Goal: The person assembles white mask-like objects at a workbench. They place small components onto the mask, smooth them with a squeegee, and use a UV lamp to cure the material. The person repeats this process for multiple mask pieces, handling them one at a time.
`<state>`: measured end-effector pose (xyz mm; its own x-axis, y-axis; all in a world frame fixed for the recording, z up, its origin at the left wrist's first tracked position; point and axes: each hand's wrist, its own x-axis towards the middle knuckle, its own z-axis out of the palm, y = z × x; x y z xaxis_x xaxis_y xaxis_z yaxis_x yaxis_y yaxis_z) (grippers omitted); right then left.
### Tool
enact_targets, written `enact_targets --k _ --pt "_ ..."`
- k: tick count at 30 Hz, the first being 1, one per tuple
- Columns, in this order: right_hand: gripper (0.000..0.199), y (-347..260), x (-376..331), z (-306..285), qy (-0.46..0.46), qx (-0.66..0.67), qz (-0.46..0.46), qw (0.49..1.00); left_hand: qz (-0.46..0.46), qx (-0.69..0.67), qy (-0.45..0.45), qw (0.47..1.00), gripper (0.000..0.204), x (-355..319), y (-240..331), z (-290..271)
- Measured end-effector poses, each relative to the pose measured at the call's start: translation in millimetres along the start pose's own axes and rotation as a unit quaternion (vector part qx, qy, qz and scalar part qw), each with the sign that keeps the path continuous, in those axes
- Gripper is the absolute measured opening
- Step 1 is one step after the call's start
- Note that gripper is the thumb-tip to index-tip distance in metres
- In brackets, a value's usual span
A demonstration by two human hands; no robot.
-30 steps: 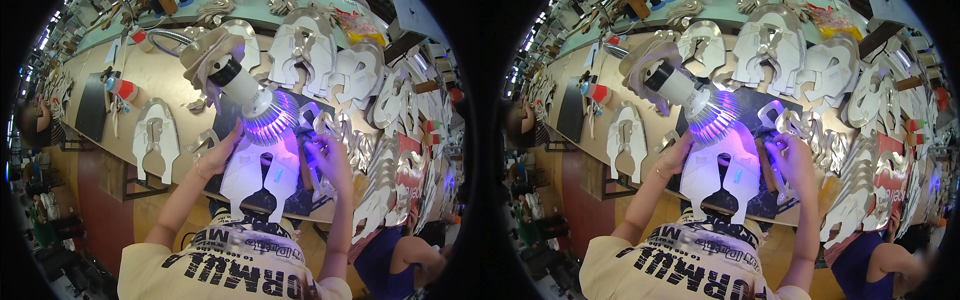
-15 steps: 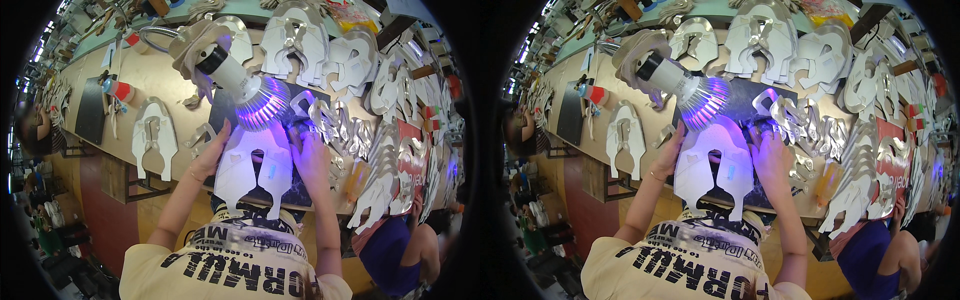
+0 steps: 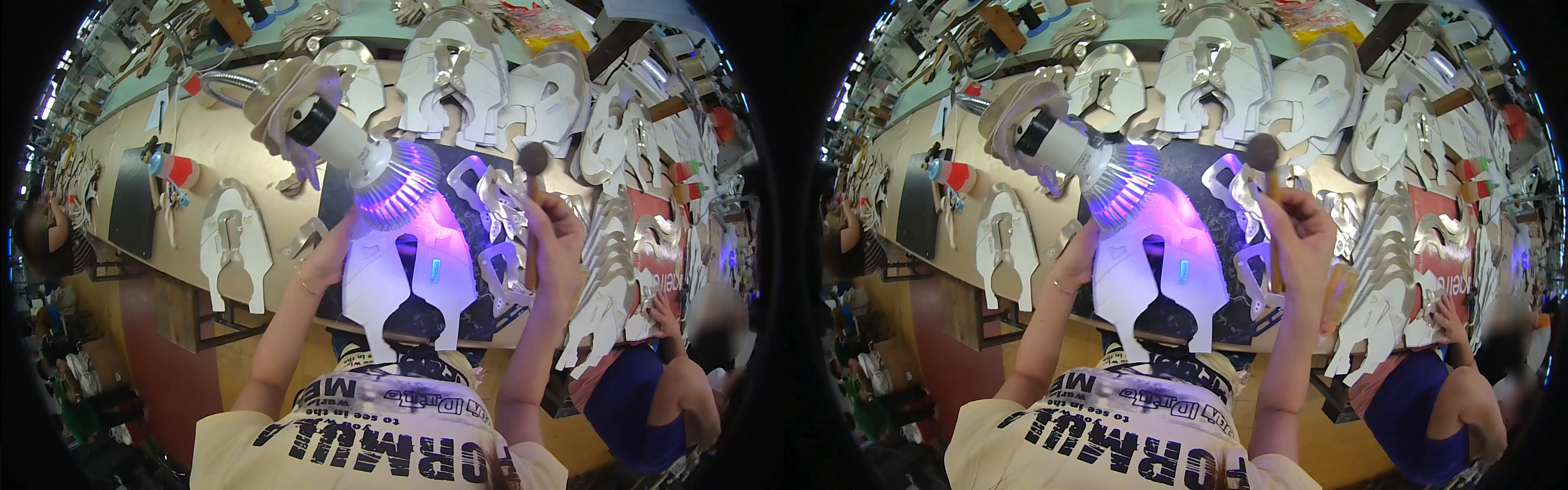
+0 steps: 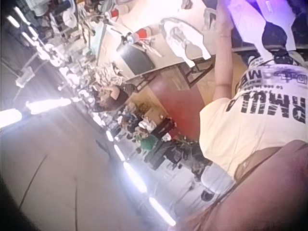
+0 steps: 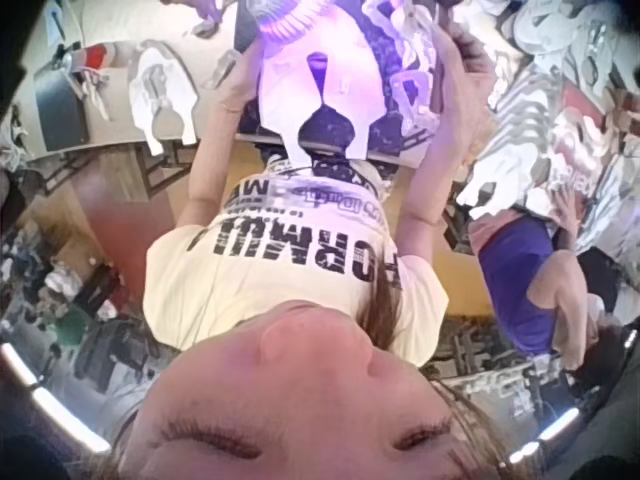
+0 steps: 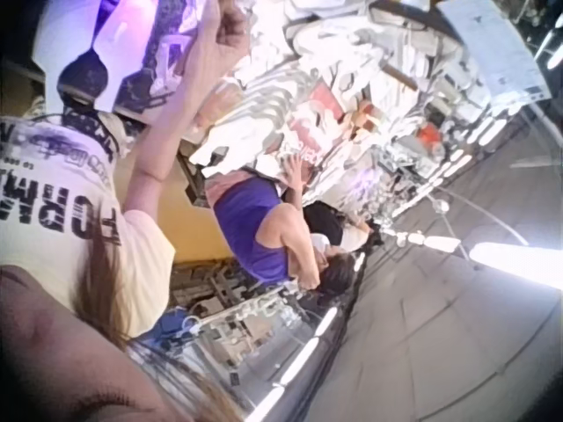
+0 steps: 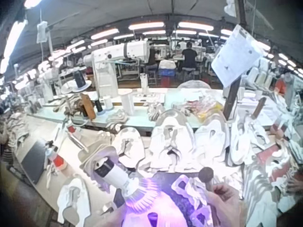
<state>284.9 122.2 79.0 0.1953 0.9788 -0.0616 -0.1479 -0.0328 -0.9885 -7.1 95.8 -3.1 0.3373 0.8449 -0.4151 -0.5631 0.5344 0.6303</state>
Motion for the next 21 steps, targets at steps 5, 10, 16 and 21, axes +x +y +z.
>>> enact_targets --k 5,10,16,21 --pt "0.019 -30.3 -11.7 -52.6 0.094 -0.016 -0.071 0.993 0.313 0.568 0.197 0.735 0.062 29.4 -9.4 8.7" --pt "0.023 -41.5 -0.9 -95.2 0.19 -0.148 -0.137 0.961 0.318 0.664 0.156 0.658 0.036 12.8 -25.8 8.7" --pt "0.031 -31.7 57.8 -112.6 0.194 -0.582 -0.294 0.733 0.303 0.744 0.178 0.568 0.067 -11.5 -59.9 3.4" --pt "0.037 0.1 125.0 -97.3 0.094 -0.619 -0.294 0.722 0.28 0.776 0.182 0.535 0.073 -9.2 -61.4 2.4"
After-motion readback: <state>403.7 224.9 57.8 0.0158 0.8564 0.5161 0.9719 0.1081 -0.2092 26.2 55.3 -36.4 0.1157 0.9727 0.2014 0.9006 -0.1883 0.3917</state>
